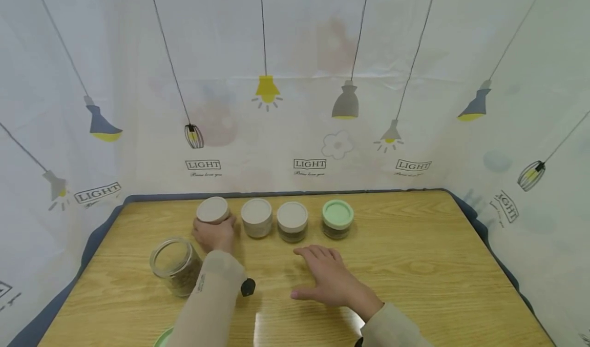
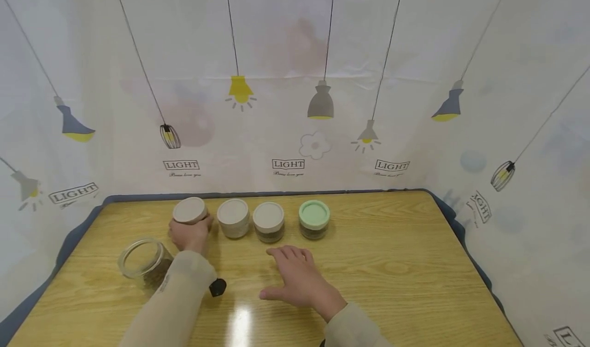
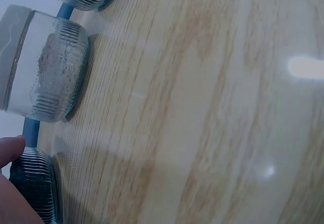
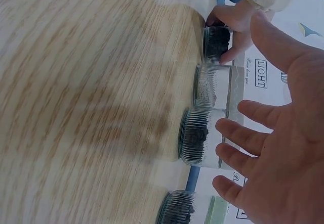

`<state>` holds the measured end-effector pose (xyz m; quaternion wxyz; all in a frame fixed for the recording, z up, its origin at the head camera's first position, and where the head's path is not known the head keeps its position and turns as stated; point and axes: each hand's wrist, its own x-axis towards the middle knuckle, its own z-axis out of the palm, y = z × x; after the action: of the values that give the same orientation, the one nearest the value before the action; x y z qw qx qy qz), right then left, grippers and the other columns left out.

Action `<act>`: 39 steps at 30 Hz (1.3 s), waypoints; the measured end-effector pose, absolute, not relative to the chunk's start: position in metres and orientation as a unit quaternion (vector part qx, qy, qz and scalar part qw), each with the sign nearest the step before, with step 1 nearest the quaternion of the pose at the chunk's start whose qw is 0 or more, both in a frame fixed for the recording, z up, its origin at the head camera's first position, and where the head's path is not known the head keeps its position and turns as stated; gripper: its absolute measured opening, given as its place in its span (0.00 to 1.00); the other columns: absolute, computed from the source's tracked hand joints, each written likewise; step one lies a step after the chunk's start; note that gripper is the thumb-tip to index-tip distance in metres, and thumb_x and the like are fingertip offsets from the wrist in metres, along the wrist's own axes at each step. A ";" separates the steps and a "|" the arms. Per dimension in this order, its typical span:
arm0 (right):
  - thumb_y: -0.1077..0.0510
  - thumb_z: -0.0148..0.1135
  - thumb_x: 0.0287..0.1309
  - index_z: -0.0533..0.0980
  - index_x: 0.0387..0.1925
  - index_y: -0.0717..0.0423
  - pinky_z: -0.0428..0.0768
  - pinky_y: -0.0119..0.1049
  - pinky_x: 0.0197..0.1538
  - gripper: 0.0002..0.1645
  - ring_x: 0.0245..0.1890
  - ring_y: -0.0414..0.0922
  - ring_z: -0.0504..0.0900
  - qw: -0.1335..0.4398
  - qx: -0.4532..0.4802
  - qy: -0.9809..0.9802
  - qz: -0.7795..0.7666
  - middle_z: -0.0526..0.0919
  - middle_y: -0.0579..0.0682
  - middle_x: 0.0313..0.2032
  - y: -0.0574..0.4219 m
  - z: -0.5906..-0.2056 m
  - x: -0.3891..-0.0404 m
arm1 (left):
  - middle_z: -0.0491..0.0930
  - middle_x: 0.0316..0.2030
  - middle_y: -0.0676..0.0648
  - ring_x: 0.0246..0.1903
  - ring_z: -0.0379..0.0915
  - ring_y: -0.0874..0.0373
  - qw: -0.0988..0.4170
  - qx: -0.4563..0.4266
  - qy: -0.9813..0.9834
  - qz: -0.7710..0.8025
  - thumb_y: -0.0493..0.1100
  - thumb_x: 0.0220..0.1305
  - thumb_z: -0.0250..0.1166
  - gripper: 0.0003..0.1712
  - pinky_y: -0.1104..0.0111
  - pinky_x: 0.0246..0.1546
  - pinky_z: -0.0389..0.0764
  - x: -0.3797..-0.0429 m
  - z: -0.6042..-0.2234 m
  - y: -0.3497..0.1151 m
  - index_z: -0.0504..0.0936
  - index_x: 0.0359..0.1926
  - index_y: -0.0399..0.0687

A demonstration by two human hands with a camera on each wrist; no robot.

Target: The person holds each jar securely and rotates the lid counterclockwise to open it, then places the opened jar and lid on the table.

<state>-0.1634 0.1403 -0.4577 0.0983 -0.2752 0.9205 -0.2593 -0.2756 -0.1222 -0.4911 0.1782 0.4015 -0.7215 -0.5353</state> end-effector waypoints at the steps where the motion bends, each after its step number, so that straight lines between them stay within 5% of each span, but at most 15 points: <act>1: 0.24 0.57 0.49 0.59 0.68 0.51 0.56 0.62 0.64 0.54 0.67 0.51 0.58 0.098 -0.275 0.921 -0.259 0.65 0.51 0.65 0.140 -0.458 -0.163 | 0.58 0.66 0.36 0.65 0.55 0.42 0.180 0.401 -0.720 -0.537 0.43 0.42 0.77 0.56 0.52 0.68 0.58 -0.276 -0.492 -0.122 0.54 0.70 0.44; 24: 0.25 0.59 0.49 0.60 0.68 0.50 0.57 0.61 0.64 0.53 0.66 0.52 0.58 0.087 -0.273 0.922 -0.260 0.67 0.51 0.64 0.138 -0.450 -0.160 | 0.60 0.62 0.40 0.59 0.62 0.46 0.259 0.344 -0.709 -0.558 0.44 0.44 0.71 0.49 0.53 0.63 0.65 -0.280 -0.468 -0.103 0.57 0.67 0.48; 39: 0.24 0.58 0.49 0.59 0.68 0.51 0.55 0.64 0.64 0.54 0.66 0.54 0.59 0.076 -0.268 0.921 -0.270 0.66 0.52 0.65 0.139 -0.445 -0.154 | 0.66 0.60 0.42 0.61 0.62 0.48 0.247 0.302 -0.697 -0.602 0.44 0.40 0.77 0.52 0.54 0.64 0.64 -0.267 -0.443 -0.086 0.58 0.65 0.48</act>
<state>-0.1537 0.1390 -0.4445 0.0764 -0.2685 0.9214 -0.2705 -0.2670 -0.0864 -0.4426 0.2465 0.3015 -0.6973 -0.6017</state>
